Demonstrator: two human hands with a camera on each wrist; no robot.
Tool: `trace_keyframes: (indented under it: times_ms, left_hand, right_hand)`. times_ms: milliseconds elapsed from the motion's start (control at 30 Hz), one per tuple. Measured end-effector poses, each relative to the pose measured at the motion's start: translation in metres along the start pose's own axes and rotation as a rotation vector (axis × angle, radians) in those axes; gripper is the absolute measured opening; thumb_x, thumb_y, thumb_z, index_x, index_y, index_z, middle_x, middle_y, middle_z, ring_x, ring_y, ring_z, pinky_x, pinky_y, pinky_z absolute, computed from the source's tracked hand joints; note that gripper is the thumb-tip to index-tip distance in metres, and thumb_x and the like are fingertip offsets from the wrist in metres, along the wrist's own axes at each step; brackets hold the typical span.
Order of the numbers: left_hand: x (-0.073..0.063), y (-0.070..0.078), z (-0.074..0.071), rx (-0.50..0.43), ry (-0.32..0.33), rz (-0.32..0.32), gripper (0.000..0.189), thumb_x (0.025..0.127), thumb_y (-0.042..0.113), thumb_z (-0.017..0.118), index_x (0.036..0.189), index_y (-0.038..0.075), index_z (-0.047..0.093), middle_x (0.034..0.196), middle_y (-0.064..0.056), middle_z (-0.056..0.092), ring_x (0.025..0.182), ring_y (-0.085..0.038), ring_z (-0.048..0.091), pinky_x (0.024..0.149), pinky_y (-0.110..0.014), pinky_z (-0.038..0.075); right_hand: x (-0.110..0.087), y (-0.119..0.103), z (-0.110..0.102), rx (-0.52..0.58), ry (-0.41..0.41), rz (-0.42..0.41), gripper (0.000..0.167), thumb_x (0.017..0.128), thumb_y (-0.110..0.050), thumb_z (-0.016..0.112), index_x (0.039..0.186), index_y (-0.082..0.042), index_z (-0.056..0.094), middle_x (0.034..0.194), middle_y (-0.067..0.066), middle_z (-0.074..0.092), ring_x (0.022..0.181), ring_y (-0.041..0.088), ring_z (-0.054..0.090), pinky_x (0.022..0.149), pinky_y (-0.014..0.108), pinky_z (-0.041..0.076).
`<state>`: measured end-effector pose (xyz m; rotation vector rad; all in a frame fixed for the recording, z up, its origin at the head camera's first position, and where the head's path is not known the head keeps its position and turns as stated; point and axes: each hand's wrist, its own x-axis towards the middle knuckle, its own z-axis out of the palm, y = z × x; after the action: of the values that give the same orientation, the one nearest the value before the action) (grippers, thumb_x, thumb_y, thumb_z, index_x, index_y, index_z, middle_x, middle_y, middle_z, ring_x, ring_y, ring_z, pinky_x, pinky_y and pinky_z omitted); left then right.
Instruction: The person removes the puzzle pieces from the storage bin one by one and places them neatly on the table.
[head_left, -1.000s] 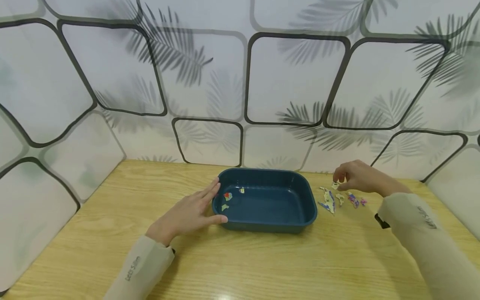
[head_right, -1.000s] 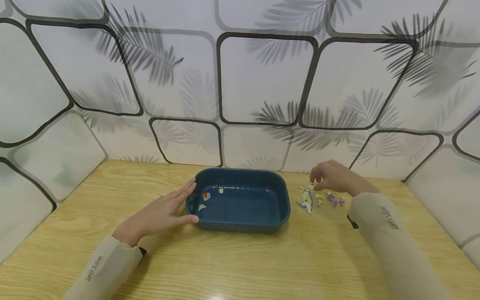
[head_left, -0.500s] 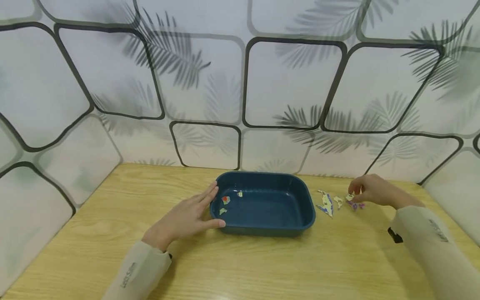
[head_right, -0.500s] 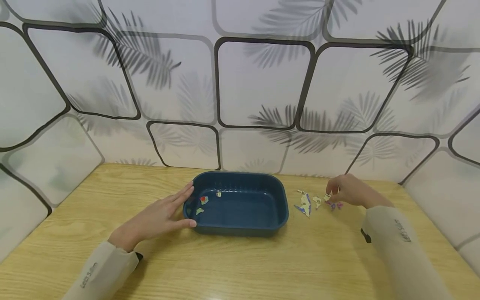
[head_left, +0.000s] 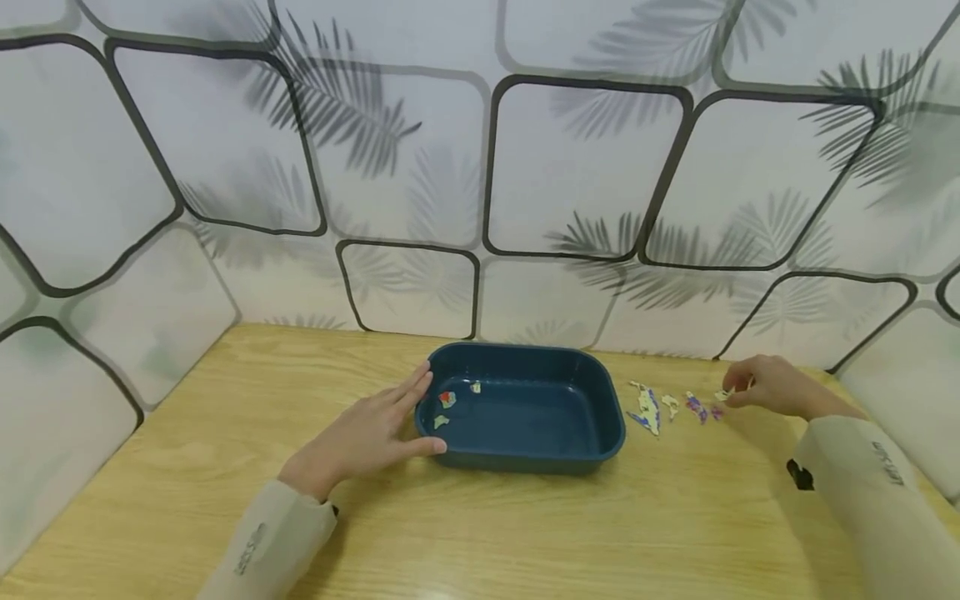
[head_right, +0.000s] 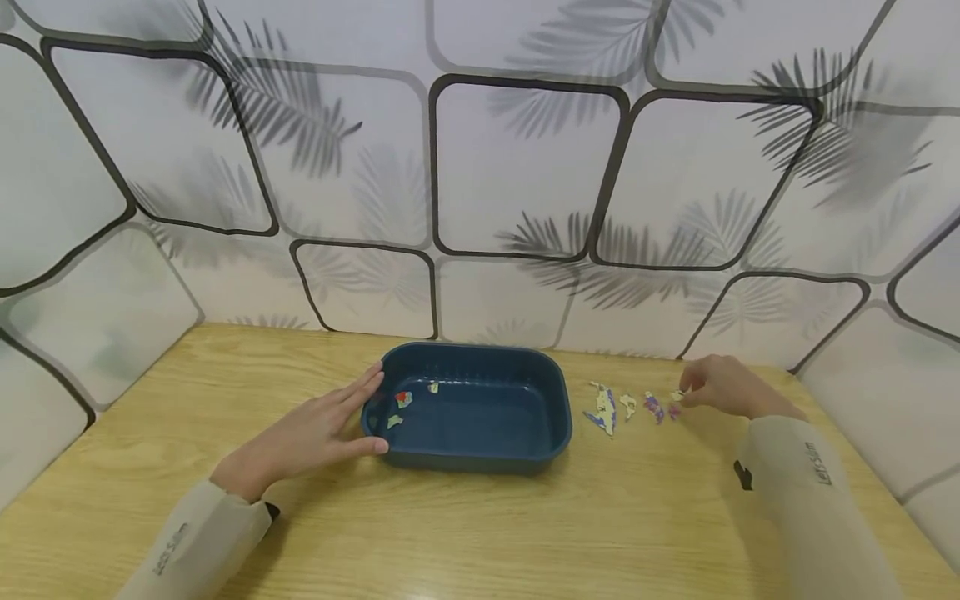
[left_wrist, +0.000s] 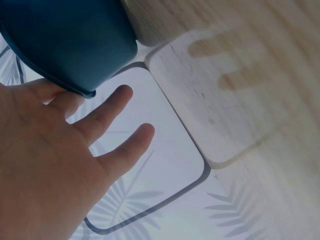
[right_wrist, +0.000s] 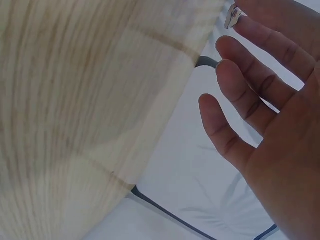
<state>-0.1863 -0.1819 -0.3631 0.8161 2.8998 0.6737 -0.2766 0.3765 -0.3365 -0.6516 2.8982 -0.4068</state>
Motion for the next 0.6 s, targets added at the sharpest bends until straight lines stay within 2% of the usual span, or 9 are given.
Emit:
trace_keyframes:
  times_ms: [267, 467, 600]
  left_hand:
    - [0.001, -0.001, 0.001, 0.01, 0.001, 0.012, 0.095, 0.096, 0.057, 0.062, 0.16, -0.001, 0.023, 0.168, -0.013, 0.012, 0.144, -0.043, 0.033, 0.112, -0.06, 0.033]
    - [0.002, -0.001, 0.0, 0.012, -0.01, 0.0, 0.095, 0.096, 0.057, 0.062, 0.16, -0.001, 0.021, 0.168, -0.012, 0.011, 0.144, -0.043, 0.033, 0.113, -0.06, 0.032]
    - [0.002, 0.0, -0.001, 0.002, -0.017, 0.004, 0.095, 0.097, 0.057, 0.062, 0.16, -0.002, 0.021, 0.168, -0.014, 0.011, 0.144, -0.044, 0.033, 0.112, -0.062, 0.032]
  right_hand:
    - [-0.002, 0.008, 0.002, -0.033, 0.014, 0.018, 0.011, 0.086, -0.013, 0.077, 0.088, -0.004, 0.071, 0.082, -0.001, 0.064, 0.075, 0.017, 0.058, 0.065, 0.039, 0.05]
    - [-0.004, 0.011, -0.001, -0.052, -0.009, 0.06, 0.014, 0.084, -0.015, 0.076, 0.086, -0.004, 0.069, 0.086, 0.004, 0.069, 0.08, 0.024, 0.064, 0.069, 0.045, 0.053]
    - [-0.007, 0.014, 0.0, -0.052, -0.021, 0.08, 0.012, 0.085, -0.016, 0.074, 0.085, -0.005, 0.068, 0.084, 0.003, 0.07, 0.076, 0.021, 0.062, 0.067, 0.042, 0.051]
